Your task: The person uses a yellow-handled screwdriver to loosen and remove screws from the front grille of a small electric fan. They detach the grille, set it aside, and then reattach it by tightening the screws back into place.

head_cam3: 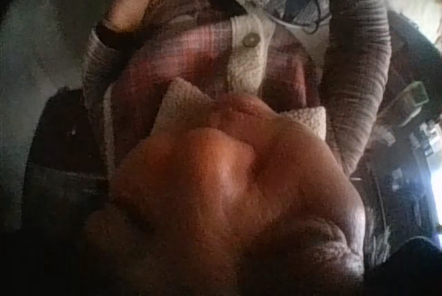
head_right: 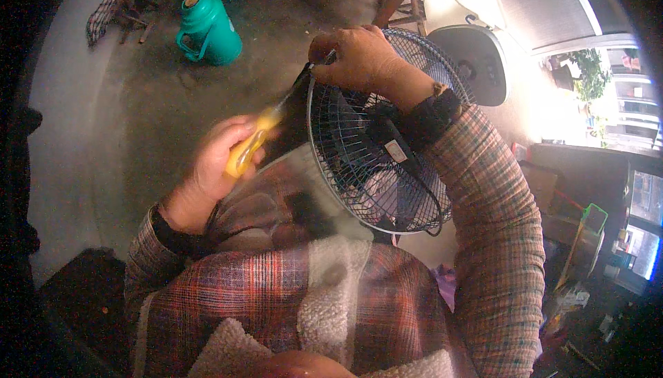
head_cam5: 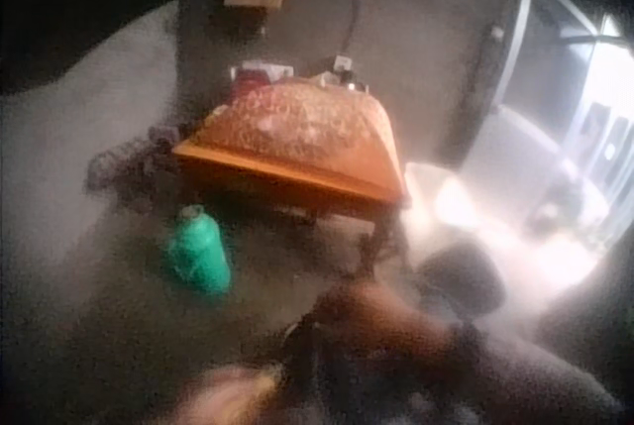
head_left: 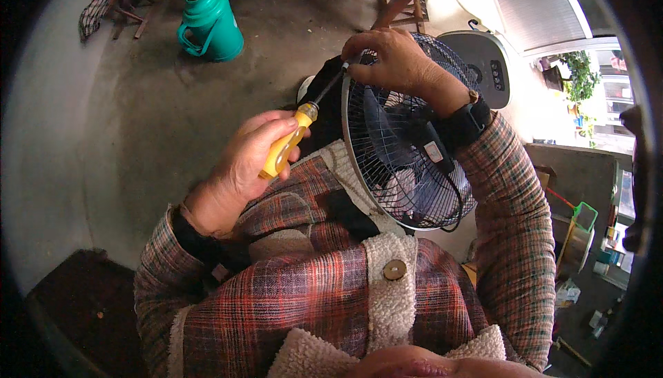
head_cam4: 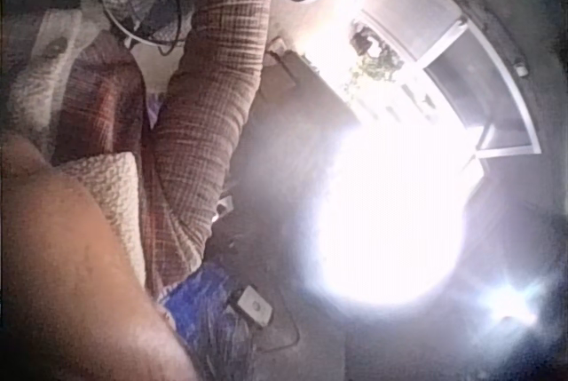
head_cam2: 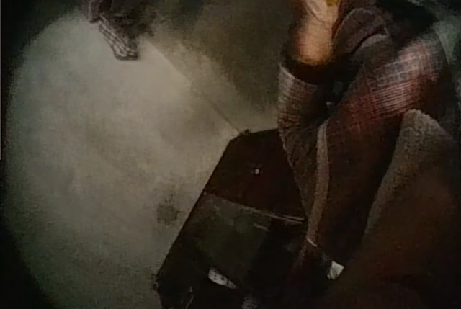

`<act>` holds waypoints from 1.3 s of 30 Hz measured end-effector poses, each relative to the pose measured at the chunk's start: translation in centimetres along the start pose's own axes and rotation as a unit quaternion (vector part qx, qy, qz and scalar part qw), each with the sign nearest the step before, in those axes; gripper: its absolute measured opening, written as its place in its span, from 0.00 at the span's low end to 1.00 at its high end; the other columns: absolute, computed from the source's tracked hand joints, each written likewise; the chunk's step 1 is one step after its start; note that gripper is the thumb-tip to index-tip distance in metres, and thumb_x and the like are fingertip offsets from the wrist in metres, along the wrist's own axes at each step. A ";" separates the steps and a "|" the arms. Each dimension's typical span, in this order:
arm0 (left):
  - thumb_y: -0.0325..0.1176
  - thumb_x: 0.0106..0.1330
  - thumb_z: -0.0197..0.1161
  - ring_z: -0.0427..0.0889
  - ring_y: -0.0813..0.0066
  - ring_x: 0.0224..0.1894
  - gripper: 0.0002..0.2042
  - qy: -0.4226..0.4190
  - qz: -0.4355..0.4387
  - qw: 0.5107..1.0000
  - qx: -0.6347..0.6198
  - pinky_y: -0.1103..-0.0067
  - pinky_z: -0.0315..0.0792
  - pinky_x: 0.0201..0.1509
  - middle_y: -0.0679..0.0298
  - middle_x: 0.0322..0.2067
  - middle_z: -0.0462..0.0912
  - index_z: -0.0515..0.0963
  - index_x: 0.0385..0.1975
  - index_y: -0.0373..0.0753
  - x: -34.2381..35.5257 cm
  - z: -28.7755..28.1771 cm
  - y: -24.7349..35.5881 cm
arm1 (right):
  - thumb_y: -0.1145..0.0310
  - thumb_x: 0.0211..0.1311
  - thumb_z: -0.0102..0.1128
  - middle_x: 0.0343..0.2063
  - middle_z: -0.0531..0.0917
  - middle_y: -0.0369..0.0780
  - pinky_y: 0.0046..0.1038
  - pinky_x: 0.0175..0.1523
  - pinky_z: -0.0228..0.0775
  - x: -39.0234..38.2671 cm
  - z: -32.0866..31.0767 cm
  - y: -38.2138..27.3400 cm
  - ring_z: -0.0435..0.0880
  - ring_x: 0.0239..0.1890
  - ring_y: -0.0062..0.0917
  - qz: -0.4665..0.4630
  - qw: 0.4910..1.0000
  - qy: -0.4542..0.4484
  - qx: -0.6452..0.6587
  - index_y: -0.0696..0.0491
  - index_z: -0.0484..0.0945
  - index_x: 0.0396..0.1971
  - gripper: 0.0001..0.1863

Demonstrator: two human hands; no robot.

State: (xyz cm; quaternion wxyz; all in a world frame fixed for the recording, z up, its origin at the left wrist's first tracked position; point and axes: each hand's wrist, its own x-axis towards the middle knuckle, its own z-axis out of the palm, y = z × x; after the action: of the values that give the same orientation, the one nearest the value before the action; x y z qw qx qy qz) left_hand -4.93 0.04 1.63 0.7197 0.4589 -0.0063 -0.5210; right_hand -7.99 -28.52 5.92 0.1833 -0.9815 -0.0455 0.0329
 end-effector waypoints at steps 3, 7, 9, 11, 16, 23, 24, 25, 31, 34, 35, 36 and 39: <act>0.35 0.72 0.55 0.77 0.78 0.23 0.13 -0.103 0.143 0.976 0.126 0.82 0.69 0.18 0.60 0.33 0.81 0.75 0.49 0.34 0.2 -0.4 -0.2 | 0.54 0.52 0.62 0.38 0.88 0.39 0.41 0.57 0.71 0.1 0.2 0.2 0.86 0.44 0.39 0.001 1.000 0.009 -0.004 0.44 0.84 0.40 0.17; 0.33 0.71 0.55 0.77 0.75 0.21 0.12 -0.045 0.112 0.969 0.216 0.81 0.71 0.19 0.58 0.32 0.81 0.76 0.50 0.35 0.9 -0.2 0.1 | 0.54 0.52 0.62 0.38 0.88 0.38 0.41 0.56 0.72 0.0 0.2 0.1 0.86 0.44 0.38 0.006 1.000 0.017 -0.006 0.44 0.84 0.40 0.16; 0.31 0.69 0.56 0.78 0.73 0.21 0.14 0.023 0.351 0.753 0.556 0.80 0.72 0.20 0.57 0.31 0.79 0.76 0.51 0.34 1.1 0.4 -0.2 | 0.58 0.53 0.63 0.39 0.88 0.40 0.39 0.55 0.74 -0.1 0.0 -0.1 0.86 0.45 0.37 0.010 1.000 0.018 -0.004 0.47 0.84 0.40 0.15; 0.30 0.65 0.57 0.79 0.70 0.23 0.16 0.086 0.411 0.535 0.733 0.78 0.74 0.23 0.59 0.30 0.78 0.76 0.51 0.32 0.7 0.9 -0.6 | 0.66 0.53 0.64 0.39 0.88 0.43 0.36 0.56 0.77 -0.2 -0.3 -0.3 0.86 0.45 0.36 0.017 1.000 0.011 0.012 0.54 0.84 0.39 0.14; 0.27 0.62 0.60 0.80 0.68 0.27 0.16 0.119 0.409 0.461 0.778 0.77 0.76 0.30 0.60 0.30 0.77 0.77 0.50 0.30 0.2 0.7 -0.7 | 0.66 0.53 0.64 0.38 0.88 0.44 0.36 0.55 0.77 0.0 -0.4 -0.6 0.87 0.44 0.35 0.005 1.000 0.008 -0.008 0.54 0.84 0.39 0.14; 0.38 0.69 0.62 0.77 0.82 0.26 0.14 -0.014 -0.029 0.989 0.147 0.85 0.69 0.25 0.62 0.35 0.80 0.77 0.47 0.35 -0.6 -0.2 0.6 | 0.66 0.52 0.64 0.37 0.88 0.43 0.35 0.55 0.77 -0.2 -0.2 -0.5 0.87 0.43 0.36 -0.011 1.000 0.015 -0.013 0.54 0.84 0.39 0.14; 0.39 0.70 0.61 0.75 0.84 0.25 0.15 0.000 -0.030 0.993 0.113 0.86 0.68 0.23 0.61 0.33 0.80 0.76 0.47 0.35 -0.9 -0.3 0.7 | 0.62 0.52 0.63 0.37 0.88 0.42 0.37 0.56 0.75 -0.1 -0.2 -0.5 0.86 0.44 0.37 -0.011 1.000 0.017 -0.005 0.51 0.84 0.39 0.15; 0.40 0.71 0.61 0.74 0.85 0.23 0.15 -0.029 -0.020 0.997 0.073 0.87 0.67 0.22 0.60 0.32 0.80 0.75 0.48 0.35 -1.0 -0.3 0.8 | 0.58 0.52 0.63 0.37 0.88 0.41 0.38 0.57 0.72 -0.1 -0.1 -0.5 0.86 0.44 0.38 -0.010 1.000 0.018 0.002 0.48 0.84 0.39 0.16; 0.36 0.72 0.58 0.75 0.81 0.23 0.14 -0.005 0.213 0.925 0.316 0.83 0.70 0.21 0.59 0.32 0.80 0.76 0.53 0.37 0.5 0.3 0.2 | 0.54 0.52 0.62 0.38 0.88 0.39 0.39 0.57 0.70 -0.2 0.0 -0.2 0.85 0.45 0.38 0.028 1.000 0.012 -0.003 0.45 0.84 0.39 0.16; 0.30 0.66 0.60 0.77 0.71 0.23 0.15 0.104 0.449 0.564 0.685 0.74 0.74 0.26 0.59 0.29 0.78 0.77 0.51 0.34 0.6 0.9 -0.4 | 0.54 0.52 0.62 0.38 0.88 0.39 0.39 0.57 0.71 -0.1 -0.1 -0.3 0.86 0.45 0.37 0.016 0.999 0.026 -0.010 0.44 0.85 0.39 0.16; 0.30 0.65 0.60 0.79 0.68 0.24 0.15 0.124 0.422 0.440 0.783 0.72 0.76 0.28 0.60 0.28 0.78 0.77 0.51 0.33 0.1 1.0 -0.5 | 0.54 0.52 0.62 0.37 0.88 0.39 0.39 0.57 0.71 -0.1 -0.2 -0.4 0.86 0.45 0.37 0.019 1.000 0.020 -0.014 0.44 0.85 0.39 0.16; 0.30 0.64 0.61 0.80 0.65 0.25 0.16 0.158 0.396 0.306 0.851 0.70 0.77 0.30 0.60 0.28 0.77 0.76 0.51 0.32 -0.2 1.0 -0.5 | 0.58 0.52 0.63 0.38 0.88 0.40 0.38 0.57 0.73 -0.1 -0.2 -0.4 0.86 0.45 0.37 0.014 1.000 0.023 -0.006 0.48 0.85 0.40 0.16; 0.31 0.63 0.64 0.79 0.71 0.25 0.19 0.113 0.416 0.458 0.777 0.77 0.75 0.29 0.62 0.30 0.78 0.75 0.53 0.32 -0.7 1.3 -0.1 | 0.62 0.53 0.63 0.39 0.88 0.42 0.37 0.56 0.75 -0.3 -0.5 -0.5 0.87 0.44 0.37 0.021 1.000 0.010 -0.004 0.51 0.85 0.40 0.15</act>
State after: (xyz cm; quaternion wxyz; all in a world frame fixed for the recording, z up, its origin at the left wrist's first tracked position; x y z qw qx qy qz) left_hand -5.91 -0.27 2.64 0.1904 0.8263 -0.5171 0.1171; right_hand -8.24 -28.32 6.60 0.1793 -0.9832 -0.0229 0.0268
